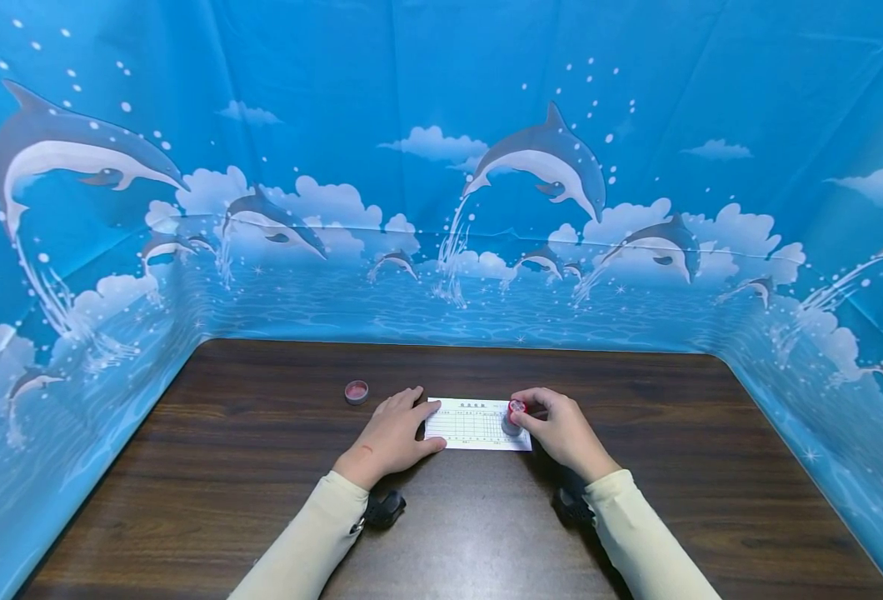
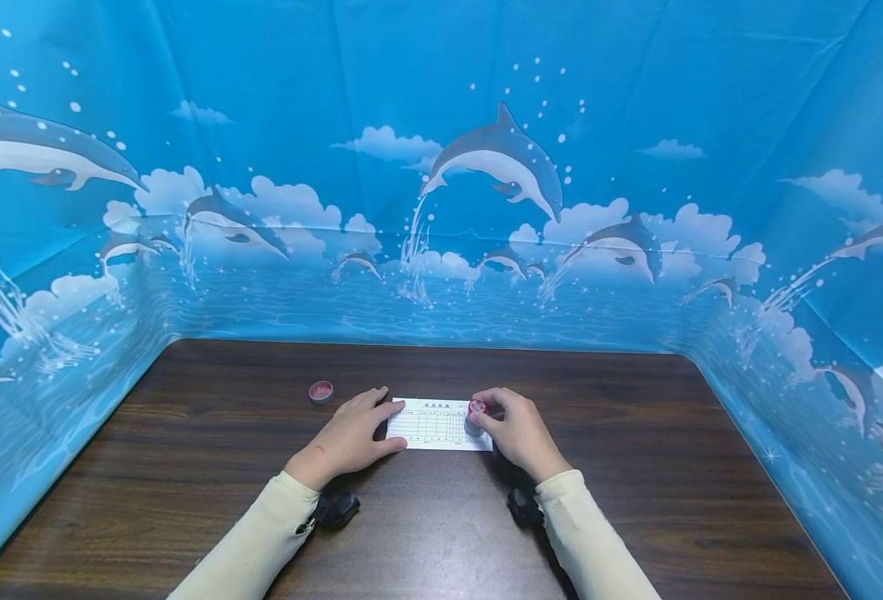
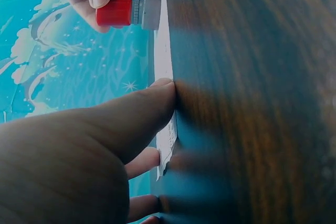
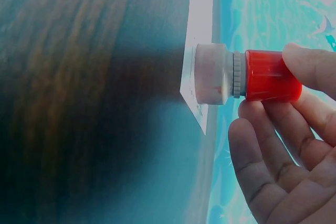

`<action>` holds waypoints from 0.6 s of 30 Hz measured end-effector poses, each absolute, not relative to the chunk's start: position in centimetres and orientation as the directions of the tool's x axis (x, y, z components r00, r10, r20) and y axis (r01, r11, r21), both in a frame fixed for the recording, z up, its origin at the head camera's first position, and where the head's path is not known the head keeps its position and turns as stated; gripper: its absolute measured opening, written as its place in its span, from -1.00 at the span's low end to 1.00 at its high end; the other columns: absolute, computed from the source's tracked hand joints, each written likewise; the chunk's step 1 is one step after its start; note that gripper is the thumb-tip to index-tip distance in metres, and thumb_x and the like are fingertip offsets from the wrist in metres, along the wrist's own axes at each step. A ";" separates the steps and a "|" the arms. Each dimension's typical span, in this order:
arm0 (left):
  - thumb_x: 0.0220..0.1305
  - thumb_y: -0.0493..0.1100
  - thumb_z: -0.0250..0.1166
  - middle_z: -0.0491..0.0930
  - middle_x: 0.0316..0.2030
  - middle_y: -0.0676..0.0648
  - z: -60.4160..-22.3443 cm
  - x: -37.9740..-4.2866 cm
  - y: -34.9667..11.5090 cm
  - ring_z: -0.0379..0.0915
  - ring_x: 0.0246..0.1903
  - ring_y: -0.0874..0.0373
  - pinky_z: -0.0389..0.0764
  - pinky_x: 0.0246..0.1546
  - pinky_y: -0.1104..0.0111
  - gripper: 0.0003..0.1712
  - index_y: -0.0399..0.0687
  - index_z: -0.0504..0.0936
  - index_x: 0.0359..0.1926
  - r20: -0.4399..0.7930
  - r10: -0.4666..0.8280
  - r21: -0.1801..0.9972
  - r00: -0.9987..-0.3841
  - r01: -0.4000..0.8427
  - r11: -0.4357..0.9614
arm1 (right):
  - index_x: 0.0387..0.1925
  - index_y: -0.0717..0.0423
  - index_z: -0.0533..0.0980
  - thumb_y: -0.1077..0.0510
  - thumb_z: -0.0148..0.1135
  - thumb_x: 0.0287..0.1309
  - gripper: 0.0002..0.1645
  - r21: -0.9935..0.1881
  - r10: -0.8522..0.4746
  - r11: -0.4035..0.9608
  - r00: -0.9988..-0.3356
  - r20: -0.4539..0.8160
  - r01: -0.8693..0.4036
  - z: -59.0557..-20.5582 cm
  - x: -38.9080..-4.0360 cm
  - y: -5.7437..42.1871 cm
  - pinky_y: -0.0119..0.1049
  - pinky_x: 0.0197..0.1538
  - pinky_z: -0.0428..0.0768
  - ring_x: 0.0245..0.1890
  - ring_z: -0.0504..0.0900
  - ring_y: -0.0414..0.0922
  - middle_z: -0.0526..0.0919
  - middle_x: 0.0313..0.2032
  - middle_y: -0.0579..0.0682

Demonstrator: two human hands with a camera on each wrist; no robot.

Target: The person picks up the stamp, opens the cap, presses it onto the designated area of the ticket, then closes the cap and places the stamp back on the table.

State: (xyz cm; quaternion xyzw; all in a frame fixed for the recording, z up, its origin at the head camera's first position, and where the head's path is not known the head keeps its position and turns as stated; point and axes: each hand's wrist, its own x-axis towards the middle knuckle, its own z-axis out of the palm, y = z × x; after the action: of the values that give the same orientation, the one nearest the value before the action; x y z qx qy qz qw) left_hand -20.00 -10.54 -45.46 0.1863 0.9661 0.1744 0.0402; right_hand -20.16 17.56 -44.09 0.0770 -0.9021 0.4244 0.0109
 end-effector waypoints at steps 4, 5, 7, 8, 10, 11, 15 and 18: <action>0.36 0.21 0.37 0.24 0.52 -0.28 -45.4 -20.0 -10.6 0.11 0.52 -0.23 0.16 0.50 -0.11 -0.24 0.00 0.49 0.46 -0.009 0.371 0.357 -0.929 0.343 0.869 | 0.01 0.11 0.70 0.20 0.46 0.25 -0.70 -0.763 -0.130 0.629 -0.988 0.086 -0.149 -44.1 -20.1 17.5 -0.02 0.03 0.70 -0.15 0.72 -0.09 0.76 -0.12 -0.03; 0.36 0.21 0.37 0.24 0.52 -0.29 -45.4 -19.9 -10.5 0.12 0.52 -0.23 0.17 0.50 -0.11 -0.24 0.00 0.49 0.45 -0.008 0.370 0.357 -0.929 0.343 0.869 | 0.02 0.12 0.70 0.20 0.46 0.25 -0.70 -0.764 -0.132 0.628 -0.987 0.088 -0.152 -44.1 -20.1 17.5 -0.02 0.03 0.70 -0.14 0.72 -0.08 0.76 -0.12 -0.02; 0.36 0.21 0.38 0.24 0.52 -0.29 -45.4 -19.9 -10.5 0.12 0.52 -0.23 0.17 0.50 -0.11 -0.24 0.00 0.49 0.45 -0.007 0.368 0.355 -0.930 0.342 0.870 | 0.02 0.13 0.70 0.21 0.46 0.26 -0.70 -0.764 -0.137 0.625 -0.986 0.092 -0.158 -44.1 -20.1 17.5 -0.02 0.02 0.70 -0.14 0.72 -0.08 0.75 -0.12 -0.02; 0.35 0.21 0.38 0.24 0.51 -0.29 -45.4 -19.9 -10.5 0.12 0.52 -0.23 0.17 0.50 -0.11 -0.24 0.00 0.50 0.45 -0.006 0.367 0.355 -0.930 0.342 0.870 | 0.02 0.14 0.70 0.21 0.45 0.26 -0.70 -0.764 -0.139 0.625 -0.986 0.094 -0.161 -44.1 -20.1 17.5 -0.02 0.02 0.70 -0.14 0.72 -0.08 0.75 -0.12 -0.02; 0.35 0.22 0.38 0.25 0.51 -0.29 -45.4 -19.9 -10.5 0.12 0.52 -0.23 0.17 0.50 -0.11 -0.24 0.01 0.50 0.45 -0.004 0.366 0.353 -0.931 0.341 0.871 | 0.02 0.14 0.69 0.21 0.45 0.26 -0.70 -0.765 -0.142 0.623 -0.985 0.097 -0.165 -44.1 -20.1 17.5 -0.02 0.02 0.70 -0.14 0.72 -0.08 0.75 -0.12 -0.01; 0.35 0.22 0.38 0.25 0.51 -0.29 -45.4 -19.9 -10.5 0.12 0.52 -0.23 0.17 0.50 -0.11 -0.24 0.01 0.50 0.45 -0.004 0.366 0.353 -0.931 0.341 0.871 | 0.02 0.14 0.69 0.21 0.45 0.26 -0.70 -0.764 -0.143 0.623 -0.985 0.098 -0.166 -44.1 -20.1 17.5 -0.02 0.02 0.70 -0.15 0.72 -0.09 0.75 -0.12 -0.02; 0.35 0.22 0.38 0.24 0.51 -0.28 -45.5 -19.9 -10.5 0.12 0.52 -0.22 0.17 0.50 -0.11 -0.24 0.01 0.50 0.45 -0.005 0.364 0.353 -0.931 0.339 0.872 | 0.02 0.13 0.70 0.21 0.45 0.26 -0.70 -0.761 -0.146 0.626 -0.984 0.099 -0.169 -44.2 -20.1 17.5 -0.02 0.02 0.70 -0.14 0.72 -0.09 0.75 -0.12 -0.02; 0.35 0.22 0.38 0.24 0.52 -0.28 -45.5 -19.9 -10.5 0.12 0.52 -0.22 0.17 0.50 -0.10 -0.24 0.01 0.50 0.45 -0.006 0.366 0.351 -0.931 0.341 0.872 | 0.02 0.13 0.70 0.20 0.45 0.27 -0.71 -0.756 -0.147 0.632 -0.984 0.097 -0.169 -44.2 -20.1 17.5 -0.02 0.02 0.70 -0.14 0.72 -0.09 0.75 -0.11 -0.02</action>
State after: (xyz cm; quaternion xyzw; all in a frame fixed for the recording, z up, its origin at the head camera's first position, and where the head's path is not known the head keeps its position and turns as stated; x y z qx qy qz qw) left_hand -19.94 -10.52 -45.54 0.1828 0.9668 0.1746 0.0361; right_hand -20.12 17.55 -44.21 0.0874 -0.9033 0.4198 0.0132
